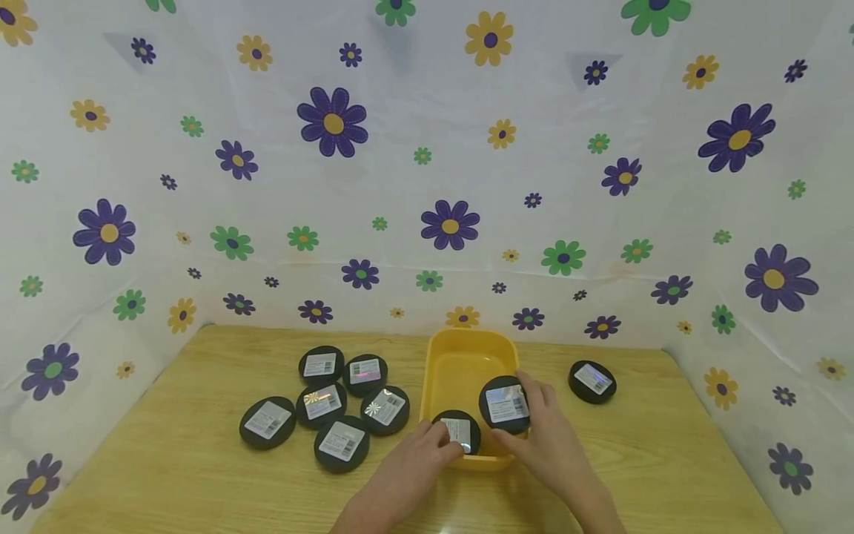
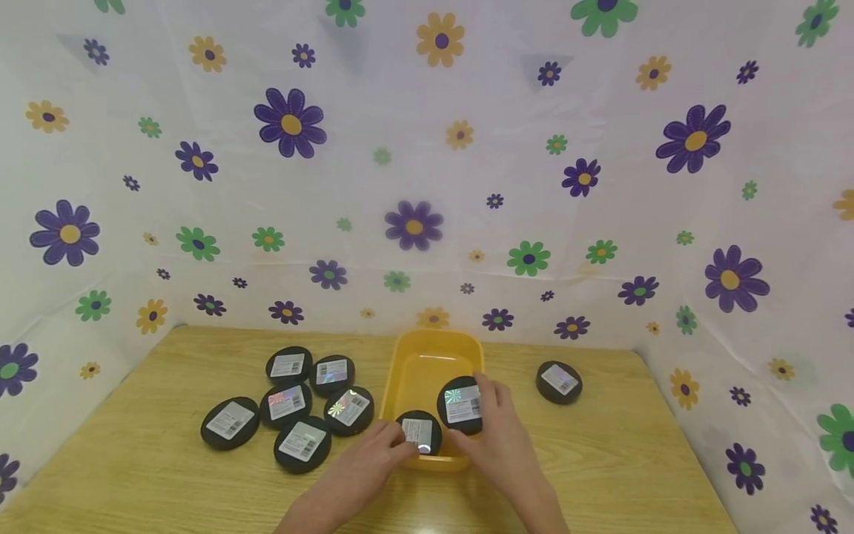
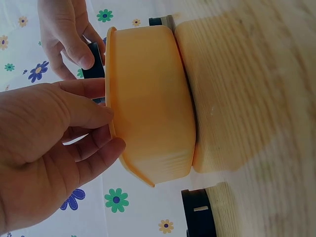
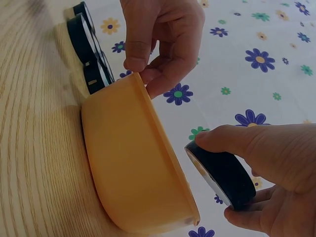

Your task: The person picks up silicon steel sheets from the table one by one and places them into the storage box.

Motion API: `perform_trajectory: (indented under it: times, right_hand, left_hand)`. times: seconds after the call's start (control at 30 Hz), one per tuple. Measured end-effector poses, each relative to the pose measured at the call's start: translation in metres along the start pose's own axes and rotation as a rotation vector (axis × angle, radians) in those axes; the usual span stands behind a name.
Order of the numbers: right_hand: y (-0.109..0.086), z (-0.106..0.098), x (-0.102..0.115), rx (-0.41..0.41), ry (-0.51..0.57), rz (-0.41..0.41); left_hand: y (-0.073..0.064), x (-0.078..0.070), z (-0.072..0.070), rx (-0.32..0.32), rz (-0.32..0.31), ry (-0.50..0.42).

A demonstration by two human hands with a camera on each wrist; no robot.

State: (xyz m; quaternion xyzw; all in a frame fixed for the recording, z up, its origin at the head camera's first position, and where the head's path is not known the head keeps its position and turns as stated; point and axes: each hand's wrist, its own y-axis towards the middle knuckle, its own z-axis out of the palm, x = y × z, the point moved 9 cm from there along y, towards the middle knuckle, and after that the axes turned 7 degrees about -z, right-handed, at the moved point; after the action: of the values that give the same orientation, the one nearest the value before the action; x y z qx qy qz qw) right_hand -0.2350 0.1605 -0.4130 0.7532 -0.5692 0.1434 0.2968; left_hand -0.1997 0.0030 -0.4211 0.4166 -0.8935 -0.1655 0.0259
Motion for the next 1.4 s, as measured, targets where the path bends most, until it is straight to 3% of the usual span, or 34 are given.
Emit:
perform_trajectory:
  times: [0.2,0.5,1.4]
  right_hand:
    - [0.000,0.003,0.000,0.006,0.016,0.005]
    - [0.002,0.008,0.000,0.003,0.027,0.012]
    - [0.008,0.033,0.001,0.026,0.063,0.003]
  left_hand:
    - [0.000,0.001,0.001,0.053,-0.024,0.000]
    - [0.000,-0.001,-0.003,-0.004,0.000,-0.003]
    - [0.001,0.000,0.000,0.002,-0.008,0.002]
